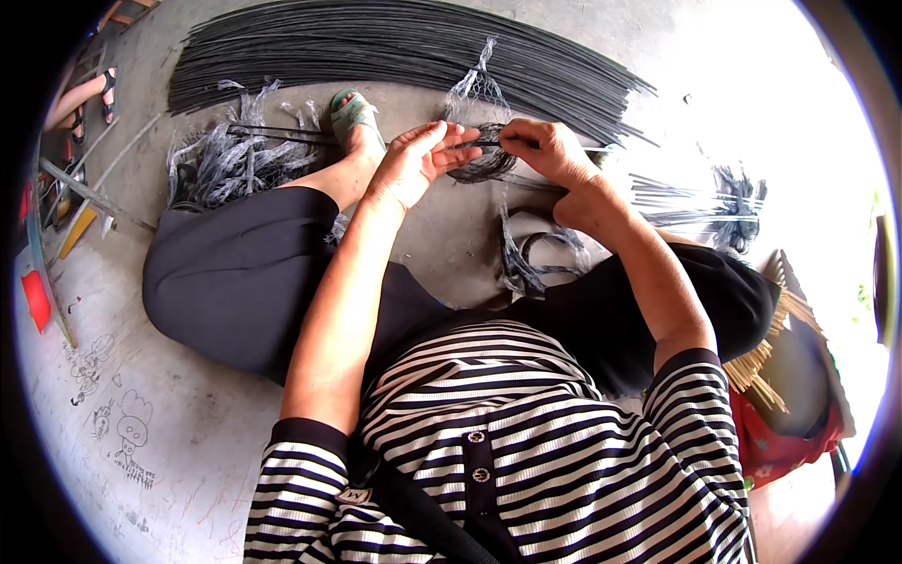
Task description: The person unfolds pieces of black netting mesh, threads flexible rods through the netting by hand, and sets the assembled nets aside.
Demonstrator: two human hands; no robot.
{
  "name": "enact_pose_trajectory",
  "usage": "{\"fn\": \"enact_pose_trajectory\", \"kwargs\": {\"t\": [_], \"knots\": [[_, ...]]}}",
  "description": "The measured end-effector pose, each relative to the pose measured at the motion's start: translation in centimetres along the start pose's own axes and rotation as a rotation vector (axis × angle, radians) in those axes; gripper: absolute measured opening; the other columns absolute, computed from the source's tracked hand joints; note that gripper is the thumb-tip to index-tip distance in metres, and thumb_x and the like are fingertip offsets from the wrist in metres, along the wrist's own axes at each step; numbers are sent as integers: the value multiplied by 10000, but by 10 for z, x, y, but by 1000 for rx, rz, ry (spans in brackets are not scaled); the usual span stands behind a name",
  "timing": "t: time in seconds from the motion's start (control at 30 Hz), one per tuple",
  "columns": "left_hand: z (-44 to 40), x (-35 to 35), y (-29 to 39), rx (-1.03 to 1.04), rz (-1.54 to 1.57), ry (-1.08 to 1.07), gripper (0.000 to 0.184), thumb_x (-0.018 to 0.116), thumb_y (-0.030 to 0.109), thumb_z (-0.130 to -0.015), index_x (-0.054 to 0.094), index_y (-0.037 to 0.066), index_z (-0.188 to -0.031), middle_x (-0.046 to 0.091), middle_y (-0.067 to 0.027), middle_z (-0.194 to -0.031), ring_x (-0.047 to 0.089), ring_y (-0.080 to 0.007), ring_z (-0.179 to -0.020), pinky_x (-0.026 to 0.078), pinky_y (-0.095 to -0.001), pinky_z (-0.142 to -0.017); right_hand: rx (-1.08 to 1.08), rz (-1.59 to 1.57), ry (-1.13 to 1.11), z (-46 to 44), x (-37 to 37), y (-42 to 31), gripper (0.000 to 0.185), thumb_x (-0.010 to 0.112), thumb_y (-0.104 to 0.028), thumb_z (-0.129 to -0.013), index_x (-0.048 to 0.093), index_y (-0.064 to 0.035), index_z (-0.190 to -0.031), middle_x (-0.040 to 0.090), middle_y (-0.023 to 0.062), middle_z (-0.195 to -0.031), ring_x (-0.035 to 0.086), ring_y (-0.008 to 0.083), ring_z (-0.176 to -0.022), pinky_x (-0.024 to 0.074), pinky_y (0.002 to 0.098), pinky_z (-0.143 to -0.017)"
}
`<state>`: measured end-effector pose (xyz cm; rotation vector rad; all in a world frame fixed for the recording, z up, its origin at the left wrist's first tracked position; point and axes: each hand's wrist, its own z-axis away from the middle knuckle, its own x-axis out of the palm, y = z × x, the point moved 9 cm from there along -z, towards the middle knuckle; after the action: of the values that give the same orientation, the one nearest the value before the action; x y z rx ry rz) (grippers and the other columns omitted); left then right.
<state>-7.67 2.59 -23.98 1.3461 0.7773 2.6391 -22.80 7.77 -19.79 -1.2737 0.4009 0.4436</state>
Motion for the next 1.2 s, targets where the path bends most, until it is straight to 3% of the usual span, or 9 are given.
{"fn": "enact_pose_trajectory", "kwargs": {"t": [0.33, 0.7, 0.8, 0.87, 1.0, 1.07, 1.1, 1.2], "knots": [[-1, -14, -7, -40, -112, 135, 84, 639, 97, -844, 627, 52, -915, 652, -135, -1013, 631, -246, -928, 478, -363, -890, 33, 11, -19, 0, 1, 2, 178, 639, -204, -820, 657, -89, -955, 666, 95, -842, 651, 231, -772, 500, 319, -698], [12, -106, 30, 113, -203, 567, 99, 649, 88, -843, 599, 49, -919, 672, -102, -900, 666, -214, -830, 542, -324, -769, 59, -63, -84, 2, 6, 20, 165, 646, -176, -815, 652, -77, -948, 664, 81, -845, 646, 200, -778, 497, 303, -709], [22, -128, 37, 206, -173, 751, 97, 670, 60, -818, 611, 51, -895, 676, -92, -840, 672, -215, -771, 543, -310, -735, 10, -87, -70, 3, 3, 17, 157, 650, -138, -850, 643, -35, -968, 634, 23, -794, 546, 64, -712, 467, 242, -661], [22, -136, 47, 228, -162, 734, 65, 651, 27, -827, 595, 54, -845, 670, -113, -837, 675, -216, -728, 541, -286, -666, 11, -87, -70, 4, 0, 17, 155, 650, -139, -849, 643, -36, -965, 634, 25, -788, 545, 63, -704, 465, 241, -652], [7, -102, 16, -2, -192, 450, 185, 634, 242, -877, 609, 60, -894, 670, -99, -861, 663, -205, -781, 528, -293, -705, -4, -70, -65, 3, 1, 14, 152, 649, -139, -849, 641, -34, -959, 624, 22, -766, 537, 61, -685, 460, 239, -637], [-2, -89, -9, -165, -205, 328, 505, 497, 499, -906, 591, 28, -1064, 653, -112, -987, 619, -197, -949, 470, -315, -859, 40, -61, -76, 2, 1, 14, 158, 647, -160, -823, 649, -62, -947, 647, 62, -801, 606, 149, -731, 481, 283, -681], [-4, -69, -10, -155, -171, 251, 543, 477, 521, -906, 594, 20, -1076, 650, -109, -1000, 601, -192, -987, 441, -313, -895, 62, -55, -83, 1, 2, 14, 162, 646, -171, -810, 653, -75, -941, 659, 82, -818, 640, 192, -754, 492, 304, -703], [-9, -28, -8, -104, -136, 21, 548, 483, 513, -905, 610, 9, -1078, 651, -94, -1023, 571, -178, -1047, 391, -304, -954, 93, -78, -82, 2, 3, 16, 163, 641, -178, -810, 650, -72, -933, 660, 86, -816, 640, 201, -754, 491, 308, -700]]}}
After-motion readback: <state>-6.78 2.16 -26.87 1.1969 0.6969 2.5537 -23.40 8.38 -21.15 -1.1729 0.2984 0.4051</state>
